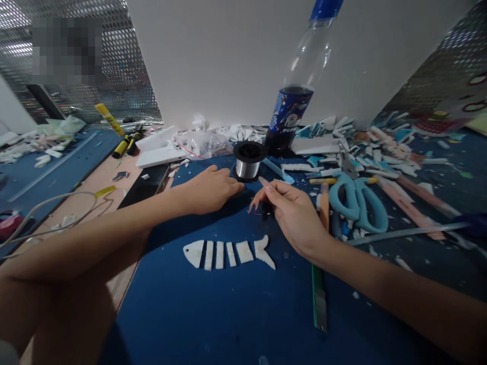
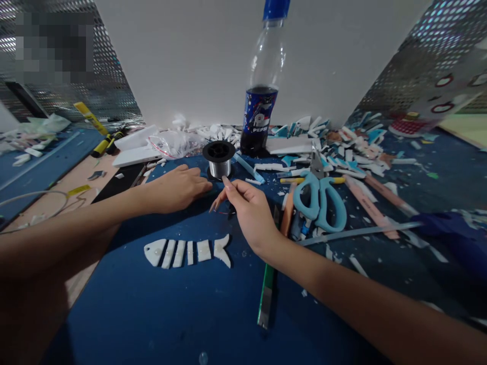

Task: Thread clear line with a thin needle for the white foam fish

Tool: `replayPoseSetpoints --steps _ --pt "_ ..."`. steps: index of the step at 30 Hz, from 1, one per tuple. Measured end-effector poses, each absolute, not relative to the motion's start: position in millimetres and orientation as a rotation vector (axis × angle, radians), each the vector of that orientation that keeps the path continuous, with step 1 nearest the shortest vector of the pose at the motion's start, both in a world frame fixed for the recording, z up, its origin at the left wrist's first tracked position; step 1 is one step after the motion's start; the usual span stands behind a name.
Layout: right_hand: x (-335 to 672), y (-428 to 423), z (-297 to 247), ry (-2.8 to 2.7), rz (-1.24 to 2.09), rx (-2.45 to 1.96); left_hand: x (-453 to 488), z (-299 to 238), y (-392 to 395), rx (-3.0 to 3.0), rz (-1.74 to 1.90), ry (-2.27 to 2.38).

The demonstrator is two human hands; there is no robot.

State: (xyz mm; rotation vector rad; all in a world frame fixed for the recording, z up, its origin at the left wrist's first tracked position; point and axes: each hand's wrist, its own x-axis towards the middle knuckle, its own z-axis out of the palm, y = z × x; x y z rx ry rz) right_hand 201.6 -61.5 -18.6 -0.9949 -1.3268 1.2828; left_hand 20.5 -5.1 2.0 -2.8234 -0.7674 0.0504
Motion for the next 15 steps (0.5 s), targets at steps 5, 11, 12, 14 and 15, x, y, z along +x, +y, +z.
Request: replayPoseSetpoints --steps 5,11,12,14,15 --pt "201 -62 -17 -1.321 1.284 -0.990 15 2 9 -2.987 -0.075 -0.990" --pt "200 -61 -21 -1.312 1.285 -0.998 19 0 8 -2.922 -0.136 -1.026" --pt "201 -61 -21 -1.312 1.281 -0.992 20 -1 6 -2.885 -0.114 -1.010" --pt "201 -61 -21 -1.316 1.280 -0.980 21 -2 3 -2.815 -0.048 -0.956" --pt "201 -61 -21 -1.319 1.280 -0.976 22 -3 1 -2.786 -0.016 -0.925"
